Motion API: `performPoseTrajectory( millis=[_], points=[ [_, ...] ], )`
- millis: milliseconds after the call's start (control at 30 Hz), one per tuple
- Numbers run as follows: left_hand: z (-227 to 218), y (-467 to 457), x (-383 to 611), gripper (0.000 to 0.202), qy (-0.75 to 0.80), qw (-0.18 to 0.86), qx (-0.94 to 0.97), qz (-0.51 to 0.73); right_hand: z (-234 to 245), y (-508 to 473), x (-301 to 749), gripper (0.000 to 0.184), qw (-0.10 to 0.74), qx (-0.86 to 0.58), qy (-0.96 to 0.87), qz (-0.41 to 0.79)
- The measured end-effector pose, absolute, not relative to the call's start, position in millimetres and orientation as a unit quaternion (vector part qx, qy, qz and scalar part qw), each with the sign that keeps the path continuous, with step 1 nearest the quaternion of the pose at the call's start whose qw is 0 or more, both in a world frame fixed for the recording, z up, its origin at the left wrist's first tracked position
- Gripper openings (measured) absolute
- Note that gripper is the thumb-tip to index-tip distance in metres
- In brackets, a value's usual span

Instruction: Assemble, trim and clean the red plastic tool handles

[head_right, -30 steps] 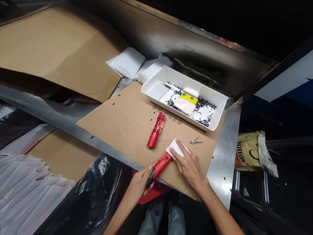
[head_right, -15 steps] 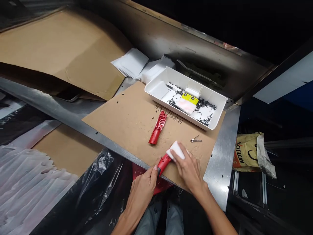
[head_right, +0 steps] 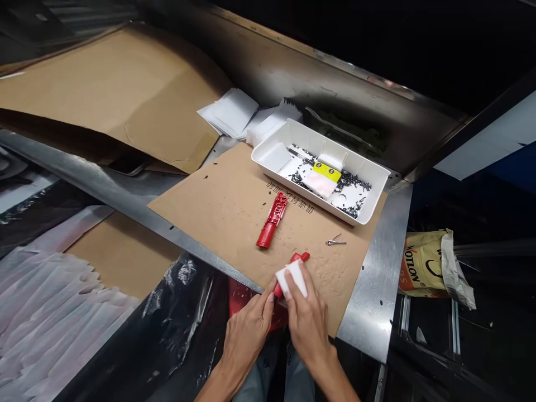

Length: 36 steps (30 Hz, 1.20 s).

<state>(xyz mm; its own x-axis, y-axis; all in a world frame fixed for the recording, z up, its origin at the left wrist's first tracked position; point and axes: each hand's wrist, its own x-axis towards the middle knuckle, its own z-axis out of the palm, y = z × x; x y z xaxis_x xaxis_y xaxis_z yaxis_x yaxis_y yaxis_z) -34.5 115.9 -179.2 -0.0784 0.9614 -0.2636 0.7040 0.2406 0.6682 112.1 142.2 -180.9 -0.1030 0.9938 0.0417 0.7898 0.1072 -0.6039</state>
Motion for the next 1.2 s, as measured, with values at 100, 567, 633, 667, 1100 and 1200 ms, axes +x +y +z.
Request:
performPoseTrajectory(
  millis=[100, 567, 633, 667, 1100, 1200],
  points=[
    [-178.3, 116.4, -33.5, 0.032, 0.72, 0.371, 0.545, 0.218, -183.6, 145.0, 112.3, 0.041, 0.239, -0.667, -0.673, 0.213],
    [-171.8, 144.9, -61.6, 0.037, 0.534, 0.801, 0.046, 0.266, -183.1, 150.5, 107.1, 0.049, 0.227, -0.513, -0.801, 0.208],
    [-173.0, 144.5, -63.5, 0.038, 0.524, 0.809, 0.028, 0.265, -183.8, 151.4, 110.8, 0.048, 0.213, -0.501, -0.813, 0.205],
    [-174.3, 143.7, -63.8, 0.037, 0.518, 0.812, 0.024, 0.268, -183.9, 152.3, 112.3, 0.045, 0.208, -0.525, -0.802, 0.195],
    [-186.2, 141.8, -68.1, 0.036, 0.517, 0.811, 0.02, 0.274, -189.1, 160.9, 112.3, 0.045, 0.211, -0.539, -0.795, 0.183],
    [-188.2, 142.3, -69.3, 0.036, 0.525, 0.806, 0.032, 0.269, -188.7, 157.4, 108.2, 0.048, 0.205, -0.494, -0.814, 0.226]
  ],
)
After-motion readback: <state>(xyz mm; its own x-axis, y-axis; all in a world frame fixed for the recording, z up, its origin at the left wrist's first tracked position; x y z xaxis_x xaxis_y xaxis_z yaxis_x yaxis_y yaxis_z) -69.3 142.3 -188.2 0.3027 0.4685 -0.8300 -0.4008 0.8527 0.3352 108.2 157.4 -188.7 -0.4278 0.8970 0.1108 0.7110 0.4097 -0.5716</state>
